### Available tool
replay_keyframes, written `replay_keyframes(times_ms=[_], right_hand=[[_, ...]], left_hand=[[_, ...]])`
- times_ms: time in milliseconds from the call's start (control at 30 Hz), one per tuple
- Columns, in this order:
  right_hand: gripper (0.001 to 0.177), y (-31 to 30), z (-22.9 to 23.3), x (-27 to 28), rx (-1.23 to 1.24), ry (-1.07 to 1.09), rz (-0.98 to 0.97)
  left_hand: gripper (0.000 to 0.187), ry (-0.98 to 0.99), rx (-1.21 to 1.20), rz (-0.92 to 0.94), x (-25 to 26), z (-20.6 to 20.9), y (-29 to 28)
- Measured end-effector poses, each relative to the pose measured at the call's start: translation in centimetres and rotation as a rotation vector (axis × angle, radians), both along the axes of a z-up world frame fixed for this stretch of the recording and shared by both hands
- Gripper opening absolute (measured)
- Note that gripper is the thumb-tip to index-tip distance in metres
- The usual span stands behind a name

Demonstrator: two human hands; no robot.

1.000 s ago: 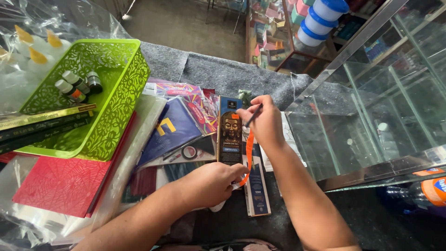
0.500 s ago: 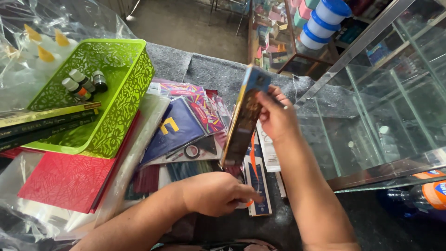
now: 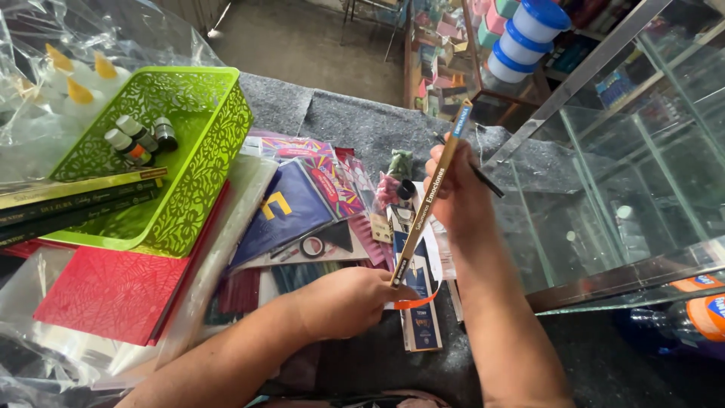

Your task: The person measures and marks several small rectangular boxes with an orange flexible ruler and a black pen. They handle each box one at a time, align the ruler, and make marks on the sides before setting the box aside.

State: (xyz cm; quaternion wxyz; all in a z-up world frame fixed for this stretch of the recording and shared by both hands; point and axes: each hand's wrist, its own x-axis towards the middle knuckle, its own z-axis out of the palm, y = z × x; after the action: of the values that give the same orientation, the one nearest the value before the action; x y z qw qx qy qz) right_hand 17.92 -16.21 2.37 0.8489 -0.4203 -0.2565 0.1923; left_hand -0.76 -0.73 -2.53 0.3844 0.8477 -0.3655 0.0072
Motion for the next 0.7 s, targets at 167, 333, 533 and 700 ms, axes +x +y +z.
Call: replay_keyframes(times_ms=[167,333,533,700], right_hand=[[0.022,-0.9,-2.4,1.7,0.135,0.056,0.059],[0.023,-1.3,-2.2,2.2,0.219,0.182,0.109],[0.043,-0.7,-3.4,2.2,0.529,0.118,0.403],[0.041,-0.7,-4.7,3.0,0.505,0.094,0.448]], left_hand=[[0.058,0.010,-0.070,0.028,-0.1,0.1,-0.2],[0.053,0.026,-0.173,-0.030,0.4,0.3,0.2],[0.036,0.057,-0.055,0.014,0.3,0.0,0.4],[0.034,0.074,-0.037,0.075,0.5,-0.4,0.3]])
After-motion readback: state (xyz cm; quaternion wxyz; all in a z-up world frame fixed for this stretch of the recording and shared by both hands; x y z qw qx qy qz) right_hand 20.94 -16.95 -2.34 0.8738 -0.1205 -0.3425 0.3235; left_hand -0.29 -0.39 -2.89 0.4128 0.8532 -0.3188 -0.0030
